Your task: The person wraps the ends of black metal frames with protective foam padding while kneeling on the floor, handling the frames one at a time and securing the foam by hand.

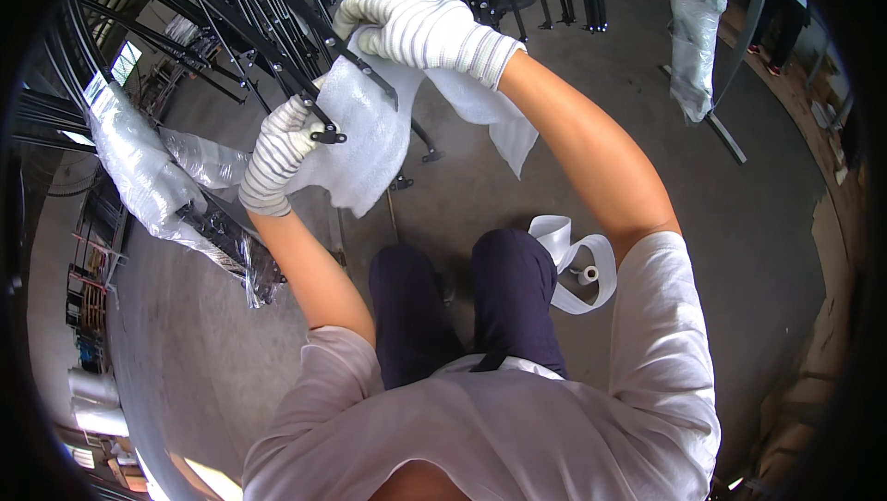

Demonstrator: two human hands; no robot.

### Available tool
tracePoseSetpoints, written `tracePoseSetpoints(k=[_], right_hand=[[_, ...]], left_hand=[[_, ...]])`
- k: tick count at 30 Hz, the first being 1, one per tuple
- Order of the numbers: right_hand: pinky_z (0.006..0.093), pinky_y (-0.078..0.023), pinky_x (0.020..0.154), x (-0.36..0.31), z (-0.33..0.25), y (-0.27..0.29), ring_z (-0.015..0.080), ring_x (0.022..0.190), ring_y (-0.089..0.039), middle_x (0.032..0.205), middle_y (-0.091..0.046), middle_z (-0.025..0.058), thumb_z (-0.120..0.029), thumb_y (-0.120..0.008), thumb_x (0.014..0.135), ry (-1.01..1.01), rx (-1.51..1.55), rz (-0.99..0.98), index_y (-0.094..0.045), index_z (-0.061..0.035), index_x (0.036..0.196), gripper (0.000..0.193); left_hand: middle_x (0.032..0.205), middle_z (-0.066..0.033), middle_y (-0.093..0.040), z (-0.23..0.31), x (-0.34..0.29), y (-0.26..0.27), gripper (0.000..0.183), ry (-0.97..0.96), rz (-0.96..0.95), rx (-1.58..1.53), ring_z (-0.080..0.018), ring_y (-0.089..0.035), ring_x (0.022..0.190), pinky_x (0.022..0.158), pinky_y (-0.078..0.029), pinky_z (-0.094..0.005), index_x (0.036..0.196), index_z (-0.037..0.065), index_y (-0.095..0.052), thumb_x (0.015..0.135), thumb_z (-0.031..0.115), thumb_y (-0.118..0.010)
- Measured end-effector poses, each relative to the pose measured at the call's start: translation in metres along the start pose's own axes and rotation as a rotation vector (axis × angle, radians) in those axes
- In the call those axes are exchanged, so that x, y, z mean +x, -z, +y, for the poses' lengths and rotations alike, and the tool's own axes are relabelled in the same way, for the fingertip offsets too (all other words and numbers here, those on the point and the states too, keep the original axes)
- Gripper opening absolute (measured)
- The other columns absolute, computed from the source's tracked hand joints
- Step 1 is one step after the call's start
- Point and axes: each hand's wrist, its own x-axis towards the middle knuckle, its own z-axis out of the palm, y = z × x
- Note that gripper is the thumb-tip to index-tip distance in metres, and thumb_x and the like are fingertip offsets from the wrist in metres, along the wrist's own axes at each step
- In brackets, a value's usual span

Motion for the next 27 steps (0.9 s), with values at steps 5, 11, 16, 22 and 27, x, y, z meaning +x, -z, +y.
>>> tracePoseSetpoints(k=[5, 11, 16, 22, 27], right_hand=[[0.029, -0.046, 0.081, -0.01, -0.014, -0.001, 0.0232, 0.09, -0.06, 0.1, -0.063, 0.0113, -0.018, -0.049, 0.087, 0.01, -0.334, 0.093, -0.056, -0.0042, 0.109, 0.028], [0.0326, -0.046, 0.07, -0.007, -0.019, -0.012, 0.0264, 0.079, -0.06, 0.083, -0.063, 0.0103, -0.017, -0.05, 0.084, -0.081, -0.395, 0.28, -0.058, -0.0082, 0.087, 0.013], [0.0327, -0.046, 0.073, -0.001, -0.014, -0.032, 0.0264, 0.083, -0.06, 0.087, -0.063, 0.009, -0.015, -0.048, 0.085, -0.134, -0.256, 0.416, -0.057, -0.0102, 0.09, 0.011], [0.0309, -0.046, 0.075, -0.005, -0.011, -0.045, 0.025, 0.085, -0.06, 0.089, -0.063, 0.0082, -0.011, -0.047, 0.087, -0.045, -0.259, 0.422, -0.055, -0.0099, 0.094, 0.011], [0.0291, -0.047, 0.079, -0.001, -0.013, -0.038, 0.0235, 0.088, -0.059, 0.094, -0.062, 0.0099, -0.013, -0.051, 0.087, 0.109, -0.159, 0.222, -0.055, -0.0047, 0.101, 0.016]], left_hand=[[0.081, -0.0027, -0.066, 0.019, 0.005, 0.001, 0.026, 0.177, 0.289, 0.269, -0.0078, -0.057, 0.071, 0.069, -0.045, -0.0205, 0.095, 0.0, -0.064, 0.073, 0.014, -0.07], [0.069, -0.0003, -0.062, 0.064, 0.015, 0.007, 0.022, 0.136, 0.377, 0.533, -0.0082, -0.054, 0.065, 0.063, -0.043, -0.0224, 0.082, 0.006, -0.066, 0.071, 0.024, -0.07], [0.075, 0.0002, -0.063, 0.078, 0.01, 0.01, 0.019, 0.147, 0.339, 0.484, -0.0061, -0.054, 0.07, 0.066, -0.043, -0.0206, 0.086, 0.001, -0.065, 0.072, 0.013, -0.07], [0.08, -0.0033, -0.065, 0.069, -0.016, 0.013, 0.024, 0.177, 0.324, 0.447, -0.0103, -0.057, 0.074, 0.07, -0.044, -0.024, 0.093, 0.003, -0.064, 0.075, 0.018, -0.067], [0.081, -0.0029, -0.065, 0.063, -0.026, 0.019, 0.025, 0.132, 0.417, 0.528, -0.01, -0.056, 0.073, 0.07, -0.044, -0.0243, 0.093, 0.004, -0.064, 0.075, 0.021, -0.068]])
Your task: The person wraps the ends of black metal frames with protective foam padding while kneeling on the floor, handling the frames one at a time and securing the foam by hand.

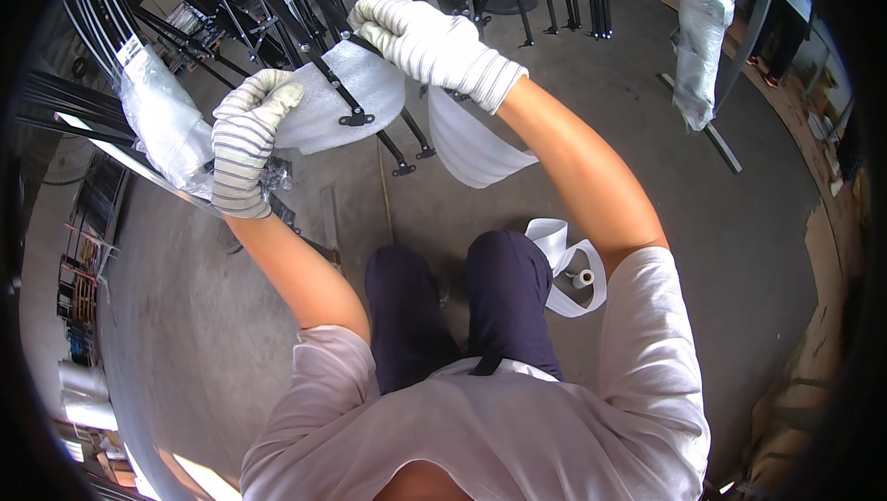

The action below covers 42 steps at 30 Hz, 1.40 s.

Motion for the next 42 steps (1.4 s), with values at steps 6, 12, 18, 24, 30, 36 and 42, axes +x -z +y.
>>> tracePoseSetpoints(k=[6, 12, 18, 24, 30, 36, 42], right_hand=[[0.0315, -0.044, 0.08, 0.006, -0.013, 0.006, 0.0246, 0.091, -0.056, 0.093, -0.059, 0.0092, -0.025, -0.053, 0.087, 0.053, -0.194, -0.098, -0.056, -0.0095, 0.108, 0.027], [0.033, -0.045, 0.077, 0.006, -0.024, -0.001, 0.0262, 0.088, -0.056, 0.092, -0.059, 0.0103, -0.025, -0.054, 0.086, 0.026, -0.138, -0.033, -0.055, -0.0159, 0.115, 0.031], [0.0319, -0.046, 0.063, 0.006, -0.01, -0.011, 0.0227, 0.068, -0.058, 0.076, -0.059, 0.0123, -0.022, -0.053, 0.086, -0.094, -0.011, 0.133, -0.055, -0.0046, 0.088, 0.018], [0.0293, -0.044, 0.057, 0.012, 0.006, -0.021, 0.0156, 0.06, -0.053, 0.068, -0.057, 0.0076, -0.022, -0.054, 0.086, -0.043, 0.096, 0.193, -0.055, -0.0054, 0.088, 0.017], [0.0288, -0.044, 0.061, 0.014, 0.022, -0.021, 0.0162, 0.066, -0.055, 0.071, -0.058, 0.0077, -0.025, -0.055, 0.086, -0.072, 0.125, 0.071, -0.054, -0.0062, 0.091, 0.019], [0.028, -0.045, 0.065, 0.011, 0.011, -0.011, 0.0166, 0.071, -0.057, 0.075, -0.06, 0.0075, -0.026, -0.061, 0.081, -0.1, 0.213, -0.075, -0.056, -0.005, 0.092, 0.024], [0.0273, -0.044, 0.062, 0.006, 0.002, -0.022, 0.013, 0.067, -0.054, 0.071, -0.058, 0.0052, -0.015, -0.066, 0.076, -0.232, 0.287, 0.042, -0.057, -0.0039, 0.088, 0.019]], left_hand=[[0.088, -0.003, -0.062, 0.007, 0.015, -0.018, 0.042, -0.163, -0.039, -0.406, -0.0091, -0.054, 0.077, 0.069, -0.044, -0.0235, 0.099, 0.001, -0.061, 0.074, 0.033, -0.071], [0.081, -0.0013, -0.062, 0.016, 0.049, -0.034, 0.03, -0.235, -0.049, -0.379, -0.008, -0.056, 0.072, 0.067, -0.045, -0.0214, 0.094, 0.004, -0.065, 0.076, 0.028, -0.069], [0.083, -0.0008, -0.064, 0.02, 0.047, -0.022, 0.023, -0.172, -0.153, -0.356, -0.0078, -0.056, 0.079, 0.073, -0.043, -0.0206, 0.098, 0.003, -0.065, 0.082, 0.019, -0.061], [0.079, 0.0015, -0.063, 0.022, 0.046, -0.01, 0.021, -0.105, -0.14, -0.126, -0.0048, -0.054, 0.074, 0.068, -0.043, -0.0195, 0.096, 0.007, -0.067, 0.082, 0.022, -0.061], [0.073, -0.0003, -0.064, 0.016, 0.046, -0.012, 0.025, -0.25, -0.191, -0.143, -0.0077, -0.055, 0.066, 0.063, -0.044, -0.0236, 0.09, 0.009, -0.068, 0.076, 0.03, -0.067], [0.075, -0.0012, -0.064, 0.014, 0.052, -0.013, 0.02, -0.208, -0.237, -0.104, -0.0085, -0.056, 0.07, 0.066, -0.045, -0.0243, 0.091, 0.007, -0.068, 0.076, 0.02, -0.067], [0.076, -0.0002, -0.062, 0.005, 0.061, -0.022, 0.017, -0.168, -0.235, -0.151, -0.0078, -0.054, 0.071, 0.066, -0.044, -0.023, 0.088, 0.002, -0.066, 0.074, 0.012, -0.066]])
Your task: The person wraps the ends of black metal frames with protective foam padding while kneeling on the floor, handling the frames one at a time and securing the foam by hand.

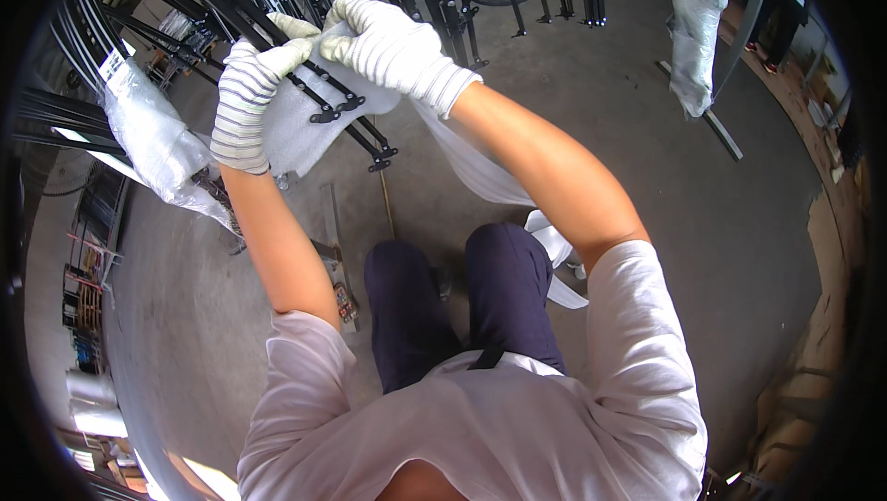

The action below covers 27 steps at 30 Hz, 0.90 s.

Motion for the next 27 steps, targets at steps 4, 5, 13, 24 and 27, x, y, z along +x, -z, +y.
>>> tracePoseSetpoints(k=[4, 5, 13, 24, 27], right_hand=[[0.0258, -0.044, 0.063, 0.001, 0.01, -0.012, 0.0103, 0.068, -0.053, 0.073, -0.059, 0.0036, -0.013, -0.066, 0.076, 0.012, 0.168, 0.052, -0.056, -0.0029, 0.088, 0.019], [0.0255, -0.044, 0.064, 0.0, 0.012, -0.014, 0.0102, 0.069, -0.053, 0.073, -0.059, 0.0034, -0.013, -0.066, 0.076, 0.001, 0.237, 0.044, -0.056, -0.0027, 0.088, 0.019], [0.024, -0.045, 0.068, 0.009, 0.012, -0.007, 0.0098, 0.073, -0.054, 0.077, -0.06, 0.003, -0.012, -0.066, 0.076, -0.015, 0.196, -0.093, -0.057, -0.0034, 0.092, 0.021], [0.0296, -0.045, 0.077, 0.009, 0.001, -0.008, 0.0203, 0.085, -0.059, 0.092, -0.062, 0.006, -0.022, -0.059, 0.077, 0.065, -0.143, -0.261, -0.062, -0.0136, 0.103, 0.028], [0.031, -0.045, 0.077, 0.01, -0.003, -0.014, 0.0227, 0.086, -0.059, 0.09, -0.062, 0.0066, -0.023, -0.059, 0.077, 0.17, -0.327, -0.065, -0.064, -0.014, 0.096, 0.022]], left_hand=[[0.076, -0.001, -0.063, -0.007, 0.001, -0.008, 0.014, -0.017, 0.029, -0.084, -0.0079, -0.056, 0.068, 0.063, -0.045, -0.0227, 0.085, 0.004, -0.066, 0.073, 0.011, -0.067], [0.075, -0.0011, -0.063, -0.006, -0.002, -0.009, 0.012, 0.024, 0.041, -0.071, -0.0076, -0.056, 0.066, 0.061, -0.045, -0.0226, 0.083, 0.004, -0.066, 0.073, 0.012, -0.067], [0.11, -0.0178, -0.059, 0.015, -0.031, 0.018, 0.061, 0.237, 0.025, 0.746, -0.024, -0.056, 0.105, 0.088, -0.043, -0.03, 0.117, -0.002, -0.05, 0.068, 0.025, -0.075], [0.092, -0.0109, -0.06, 0.025, -0.033, 0.029, 0.021, 0.034, 0.066, 1.197, -0.0277, -0.057, 0.09, 0.079, -0.044, -0.0343, 0.093, 0.009, -0.065, 0.072, 0.012, -0.063], [0.097, -0.0094, -0.061, 0.022, -0.032, 0.027, 0.025, 0.081, 0.216, 0.944, -0.0205, -0.058, 0.092, 0.083, -0.044, -0.0286, 0.098, 0.009, -0.063, 0.073, 0.011, -0.062]])
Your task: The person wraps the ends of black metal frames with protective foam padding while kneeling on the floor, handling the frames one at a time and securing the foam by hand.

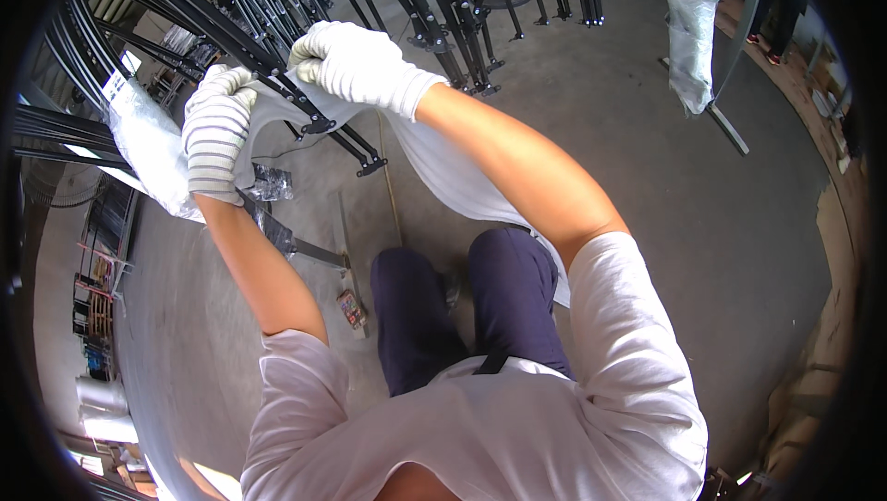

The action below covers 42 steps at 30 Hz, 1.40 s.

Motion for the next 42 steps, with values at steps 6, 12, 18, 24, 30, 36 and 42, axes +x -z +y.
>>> tracePoseSetpoints(k=[6, 12, 18, 24, 30, 36, 42], right_hand=[[0.0333, -0.045, 0.076, -0.007, -0.011, -0.001, 0.0258, 0.087, -0.059, 0.091, -0.062, 0.0083, -0.03, -0.059, 0.076, -0.104, 0.109, 0.124, -0.065, -0.014, 0.089, 0.022], [0.037, -0.045, 0.08, -0.021, -0.004, 0.011, 0.0281, 0.092, -0.058, 0.101, -0.059, 0.011, -0.021, -0.055, 0.08, -0.24, -0.104, 0.671, -0.059, -0.0087, 0.098, 0.022], [0.037, -0.045, 0.084, -0.027, 0.008, 0.004, 0.0289, 0.094, -0.059, 0.102, -0.062, 0.0116, -0.023, -0.053, 0.082, -0.497, -0.347, 0.556, -0.051, -0.0104, 0.116, 0.037], [0.0385, -0.046, 0.08, -0.02, 0.032, 0.007, 0.0325, 0.091, -0.058, 0.096, -0.06, 0.0181, -0.03, -0.06, 0.078, -0.539, -0.478, 0.455, -0.049, -0.0018, 0.105, 0.041], [0.0407, -0.045, 0.073, -0.02, 0.041, -0.001, 0.0321, 0.085, -0.058, 0.091, -0.056, 0.0167, -0.033, -0.061, 0.079, -0.465, -0.436, 0.5, -0.048, -0.0034, 0.098, 0.037], [0.0391, -0.045, 0.069, -0.024, 0.043, -0.006, 0.032, 0.077, -0.06, 0.079, -0.061, 0.0164, -0.035, -0.06, 0.079, -0.482, -0.414, 0.52, -0.056, -0.0032, 0.086, 0.032], [0.0397, -0.045, 0.068, -0.019, 0.045, -0.014, 0.0323, 0.075, -0.06, 0.076, -0.061, 0.0155, -0.032, -0.057, 0.081, -0.537, -0.405, 0.51, -0.058, -0.0048, 0.078, 0.027]], left_hand=[[0.092, -0.004, -0.063, 0.011, 0.006, -0.031, 0.033, 0.019, -0.003, -1.217, -0.01, -0.057, 0.083, 0.073, -0.045, -0.0227, 0.108, 0.005, -0.058, 0.077, 0.01, -0.066], [0.082, -0.0054, -0.066, 0.01, 0.026, -0.052, 0.021, 0.136, -0.11, -1.144, -0.0105, -0.06, 0.073, 0.066, -0.047, -0.0221, 0.092, 0.004, -0.065, 0.074, 0.016, -0.067], [0.083, -0.0044, -0.065, 0.009, 0.036, -0.065, 0.021, 0.016, -0.132, -1.122, -0.0113, -0.059, 0.076, 0.069, -0.047, -0.0238, 0.091, 0.003, -0.065, 0.074, 0.015, -0.068], [0.086, -0.0043, -0.065, 0.011, 0.044, -0.07, 0.02, -0.133, -0.225, -1.043, -0.0117, -0.059, 0.078, 0.073, -0.047, -0.0261, 0.092, 0.003, -0.067, 0.073, 0.011, -0.068], [0.081, -0.0038, -0.066, 0.024, 0.051, -0.098, 0.021, 0.075, -0.263, -1.072, -0.0124, -0.06, 0.073, 0.07, -0.048, -0.0272, 0.088, 0.004, -0.067, 0.07, 0.014, -0.071], [0.082, -0.0036, -0.066, 0.025, 0.052, -0.121, 0.02, 0.122, -0.238, -1.085, -0.0116, -0.06, 0.073, 0.069, -0.048, -0.0258, 0.091, 0.004, -0.066, 0.072, 0.011, -0.068], [0.085, -0.0028, -0.067, 0.032, 0.053, -0.126, 0.024, 0.042, -0.326, -1.28, -0.0136, -0.062, 0.076, 0.069, -0.048, -0.0267, 0.093, 0.012, -0.067, 0.073, 0.025, -0.063]])
